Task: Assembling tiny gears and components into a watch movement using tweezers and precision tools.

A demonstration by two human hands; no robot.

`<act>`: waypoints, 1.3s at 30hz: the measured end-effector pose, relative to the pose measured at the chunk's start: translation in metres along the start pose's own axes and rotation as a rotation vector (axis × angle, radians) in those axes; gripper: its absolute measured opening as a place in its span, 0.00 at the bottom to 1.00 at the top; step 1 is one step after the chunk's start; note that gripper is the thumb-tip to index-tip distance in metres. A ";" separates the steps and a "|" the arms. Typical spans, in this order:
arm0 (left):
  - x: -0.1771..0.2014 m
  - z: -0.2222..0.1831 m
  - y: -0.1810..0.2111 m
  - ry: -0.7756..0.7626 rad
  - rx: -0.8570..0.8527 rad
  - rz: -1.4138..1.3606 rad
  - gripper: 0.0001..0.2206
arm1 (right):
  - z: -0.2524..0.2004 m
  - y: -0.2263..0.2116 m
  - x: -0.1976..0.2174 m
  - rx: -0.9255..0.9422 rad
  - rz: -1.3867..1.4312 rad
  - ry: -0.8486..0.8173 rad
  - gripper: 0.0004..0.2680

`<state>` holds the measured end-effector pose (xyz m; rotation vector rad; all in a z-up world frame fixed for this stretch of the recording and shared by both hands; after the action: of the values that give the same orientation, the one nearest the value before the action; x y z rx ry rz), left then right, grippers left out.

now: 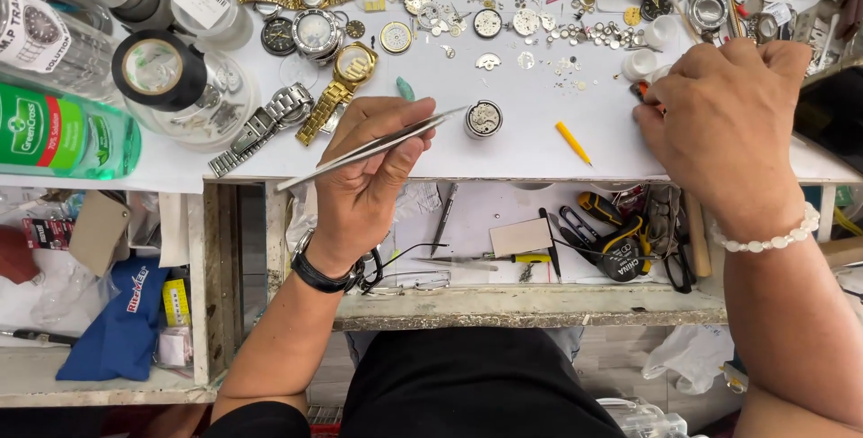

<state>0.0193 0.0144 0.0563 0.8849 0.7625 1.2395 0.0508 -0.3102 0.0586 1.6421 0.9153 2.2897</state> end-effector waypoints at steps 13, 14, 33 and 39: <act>0.006 0.020 -0.010 0.030 -0.079 0.000 0.08 | 0.004 -0.001 0.029 -0.034 0.329 0.214 0.05; 0.006 0.022 -0.012 0.023 -0.071 0.030 0.08 | 0.006 -0.003 0.049 -0.001 0.650 0.293 0.03; 0.004 0.024 -0.022 -0.025 -0.092 0.253 0.06 | 0.017 -0.094 0.050 -0.163 1.411 0.872 0.19; 0.002 0.023 -0.025 -0.026 -0.120 0.258 0.07 | 0.018 -0.096 0.050 -0.154 1.400 0.897 0.19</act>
<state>0.0508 0.0110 0.0446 0.9186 0.5580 1.4824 0.0287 -0.2035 0.0476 1.2103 -0.7454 3.9483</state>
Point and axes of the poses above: each hand's wrist, its own z-axis towards the middle knuckle, its own x-axis out of the back of the hand, y = z × x, the point moved 7 cm from there along z, towards the middle knuckle, and after that the axes turned 2 degrees about -x, right-handed, at the moved point
